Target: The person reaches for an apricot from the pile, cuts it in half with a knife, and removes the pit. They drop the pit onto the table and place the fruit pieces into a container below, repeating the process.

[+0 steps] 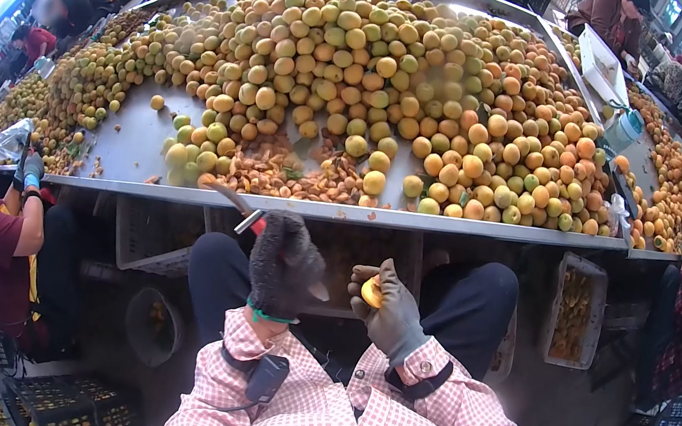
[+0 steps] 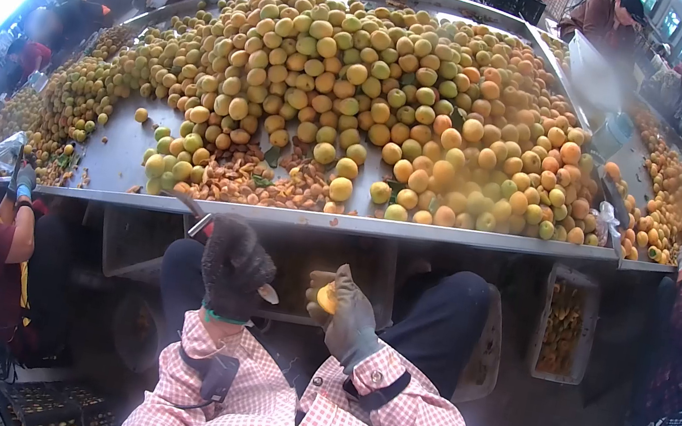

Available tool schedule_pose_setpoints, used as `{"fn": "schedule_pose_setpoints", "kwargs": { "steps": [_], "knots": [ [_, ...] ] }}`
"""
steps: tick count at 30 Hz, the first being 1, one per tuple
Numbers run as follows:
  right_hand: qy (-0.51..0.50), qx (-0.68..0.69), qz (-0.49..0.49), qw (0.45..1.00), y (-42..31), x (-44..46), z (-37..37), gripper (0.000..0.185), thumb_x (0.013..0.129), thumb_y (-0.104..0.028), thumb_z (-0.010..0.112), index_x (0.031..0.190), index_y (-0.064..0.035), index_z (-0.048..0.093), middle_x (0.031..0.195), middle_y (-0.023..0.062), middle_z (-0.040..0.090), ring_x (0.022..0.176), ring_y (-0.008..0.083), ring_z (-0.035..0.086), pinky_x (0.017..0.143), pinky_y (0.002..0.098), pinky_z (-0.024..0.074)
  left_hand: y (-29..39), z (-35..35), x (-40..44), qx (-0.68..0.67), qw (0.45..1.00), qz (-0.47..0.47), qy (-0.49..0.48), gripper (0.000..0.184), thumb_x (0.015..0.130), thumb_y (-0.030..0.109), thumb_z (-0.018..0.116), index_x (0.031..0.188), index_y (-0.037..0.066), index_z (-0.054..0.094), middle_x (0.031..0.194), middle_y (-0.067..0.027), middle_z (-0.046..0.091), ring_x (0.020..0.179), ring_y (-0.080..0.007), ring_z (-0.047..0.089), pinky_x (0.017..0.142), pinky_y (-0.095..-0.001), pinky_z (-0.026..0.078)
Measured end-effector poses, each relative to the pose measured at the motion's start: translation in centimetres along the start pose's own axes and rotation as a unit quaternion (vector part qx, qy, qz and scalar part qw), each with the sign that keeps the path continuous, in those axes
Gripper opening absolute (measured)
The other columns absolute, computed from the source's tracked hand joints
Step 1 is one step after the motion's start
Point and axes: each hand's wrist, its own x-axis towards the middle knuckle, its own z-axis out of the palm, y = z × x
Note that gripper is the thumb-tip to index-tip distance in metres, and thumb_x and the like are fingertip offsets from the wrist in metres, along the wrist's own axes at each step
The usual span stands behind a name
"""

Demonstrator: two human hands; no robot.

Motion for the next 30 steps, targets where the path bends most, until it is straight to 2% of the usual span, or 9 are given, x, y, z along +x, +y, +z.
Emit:
{"fn": "schedule_pose_setpoints", "kwargs": {
  "steps": [5, 7, 8, 13, 16, 23, 25, 29, 30],
  "knots": [
    [0.001, -0.001, -0.003, 1.000, 1.6, 7.0, -0.9, 0.048, 0.095, -0.048, 0.044, 0.107, -0.0043, 0.058, 0.095, 0.0043, 0.063, 0.076, 0.0130, 0.062, 0.060, 0.0247, 0.0534, 2.2, -2.8, -0.3, -0.030, 0.999, 0.024, 0.013, 0.029, 0.098, 0.036, 0.045, 0.093, 0.010, 0.058, 0.056, 0.0027, 0.037, 0.038, -0.0081, 0.028, 0.038, -0.0246, 0.024],
    [0.113, -0.175, 0.047, 0.977, 2.0, 9.1, -1.1, 0.038, 0.097, -0.037, 0.046, 0.114, -0.0053, 0.058, 0.104, 0.0061, 0.064, 0.081, 0.0161, 0.064, 0.065, 0.0277, 0.0533, 2.4, -4.1, -0.5, -0.024, 0.999, 0.025, 0.001, 0.029, 0.098, 0.036, 0.045, 0.095, 0.010, 0.058, 0.058, 0.0028, 0.038, 0.039, -0.0078, 0.029, 0.038, -0.0246, 0.026],
    [0.111, -0.177, 0.045, 0.977, 2.2, 9.4, -1.1, 0.038, 0.097, -0.037, 0.046, 0.114, -0.0053, 0.058, 0.104, 0.0061, 0.064, 0.081, 0.0161, 0.064, 0.065, 0.0277, 0.0533, 2.3, -4.7, -0.7, -0.027, 0.999, 0.019, 0.028, 0.029, 0.098, 0.036, 0.046, 0.096, 0.010, 0.059, 0.057, 0.0028, 0.038, 0.039, -0.0077, 0.029, 0.038, -0.0243, 0.026],
    [0.092, -0.169, 0.094, 0.977, 3.9, 10.6, -0.9, 0.031, 0.096, -0.031, 0.046, 0.107, -0.0063, 0.060, 0.093, 0.0061, 0.062, 0.074, 0.0166, 0.061, 0.062, 0.0288, 0.0509, 2.1, -6.8, -0.6, -0.003, 0.994, -0.012, 0.111, 0.030, 0.098, 0.039, 0.045, 0.093, 0.013, 0.059, 0.056, 0.0041, 0.034, 0.039, -0.0072, 0.029, 0.036, -0.0225, 0.025],
    [0.079, -0.161, 0.125, 0.976, 5.0, 11.0, -0.5, 0.027, 0.095, -0.028, 0.046, 0.103, -0.0069, 0.062, 0.087, 0.0062, 0.061, 0.070, 0.0169, 0.060, 0.061, 0.0295, 0.0495, 2.3, -7.1, -0.3, 0.003, 0.995, 0.002, 0.101, 0.024, 0.096, 0.032, 0.050, 0.097, 0.010, 0.058, 0.057, 0.0012, 0.041, 0.038, -0.0094, 0.030, 0.037, -0.0256, 0.025],
    [0.051, -0.140, 0.189, 0.971, 6.4, 11.3, 2.0, 0.022, 0.094, -0.019, 0.047, 0.095, -0.0083, 0.065, 0.071, 0.0062, 0.058, 0.060, 0.0176, 0.057, 0.057, 0.0311, 0.0462, 3.1, -5.8, -0.4, 0.035, 0.992, 0.021, 0.116, 0.027, 0.098, 0.036, 0.045, 0.092, 0.011, 0.054, 0.058, 0.0026, 0.036, 0.040, -0.0068, 0.028, 0.038, -0.0223, 0.025],
    [-0.155, -0.229, 0.050, 0.960, 4.3, 10.2, 5.1, 0.032, 0.097, -0.036, 0.047, 0.091, -0.0066, 0.058, 0.056, -0.0005, 0.042, 0.048, 0.0103, 0.040, 0.044, 0.0261, 0.0318, 3.4, -5.7, -0.6, 0.043, 0.991, 0.028, 0.121, 0.027, 0.098, 0.035, 0.046, 0.092, 0.011, 0.053, 0.058, 0.0023, 0.036, 0.040, -0.0073, 0.028, 0.038, -0.0225, 0.025],
    [-0.167, -0.250, 0.006, 0.954, -0.8, 9.2, 12.0, 0.030, 0.099, -0.030, 0.045, 0.092, -0.0048, 0.060, 0.058, -0.0032, 0.042, 0.048, 0.0086, 0.040, 0.047, 0.0210, 0.0326, 4.4, -6.4, -0.7, 0.027, 0.993, 0.045, 0.106, 0.027, 0.098, 0.035, 0.045, 0.093, 0.010, 0.054, 0.056, 0.0001, 0.039, 0.038, -0.0100, 0.031, 0.038, -0.0250, 0.027],
    [-0.182, -0.300, -0.051, 0.935, -1.5, 10.3, 12.6, 0.033, 0.099, -0.033, 0.045, 0.097, -0.0031, 0.059, 0.062, 0.0000, 0.047, 0.052, 0.0100, 0.045, 0.049, 0.0230, 0.0365, 4.6, -6.2, -0.7, 0.037, 0.991, 0.053, 0.118, 0.027, 0.098, 0.035, 0.045, 0.093, 0.009, 0.054, 0.055, 0.0000, 0.039, 0.038, -0.0102, 0.031, 0.038, -0.0252, 0.027]
  ]
}}
